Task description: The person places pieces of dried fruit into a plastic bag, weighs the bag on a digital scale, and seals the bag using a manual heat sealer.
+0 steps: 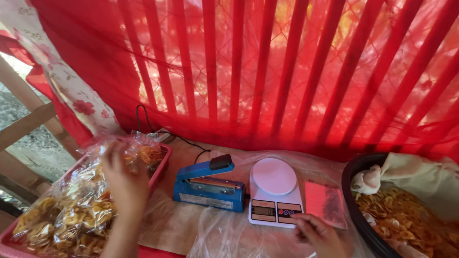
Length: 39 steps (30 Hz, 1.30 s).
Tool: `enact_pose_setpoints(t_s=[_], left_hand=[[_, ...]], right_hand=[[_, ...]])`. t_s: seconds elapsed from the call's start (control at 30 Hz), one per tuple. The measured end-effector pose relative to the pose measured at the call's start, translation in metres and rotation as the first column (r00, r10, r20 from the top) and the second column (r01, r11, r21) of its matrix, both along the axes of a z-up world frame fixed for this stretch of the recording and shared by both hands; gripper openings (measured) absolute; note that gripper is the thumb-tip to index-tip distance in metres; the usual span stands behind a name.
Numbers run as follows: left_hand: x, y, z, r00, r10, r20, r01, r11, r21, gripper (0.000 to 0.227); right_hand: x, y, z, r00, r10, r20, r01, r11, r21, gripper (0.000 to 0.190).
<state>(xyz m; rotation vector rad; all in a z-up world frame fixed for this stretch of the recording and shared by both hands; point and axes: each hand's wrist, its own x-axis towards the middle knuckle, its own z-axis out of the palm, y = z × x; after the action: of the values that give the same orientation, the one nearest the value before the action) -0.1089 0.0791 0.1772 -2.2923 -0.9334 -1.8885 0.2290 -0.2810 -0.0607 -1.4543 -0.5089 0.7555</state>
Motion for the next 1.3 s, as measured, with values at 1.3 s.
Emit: enact_pose_setpoints(t_s=[1.3], left_hand=[[0.29, -0.239, -0.166, 0.426, -0.868, -0.256, 0.628, 0.487, -0.607, 0.017]], right_hand=[[0.02, -0.027, 0.018, 0.282, 0.382, 0.88, 0.647, 0.602, -0.468, 0.033]])
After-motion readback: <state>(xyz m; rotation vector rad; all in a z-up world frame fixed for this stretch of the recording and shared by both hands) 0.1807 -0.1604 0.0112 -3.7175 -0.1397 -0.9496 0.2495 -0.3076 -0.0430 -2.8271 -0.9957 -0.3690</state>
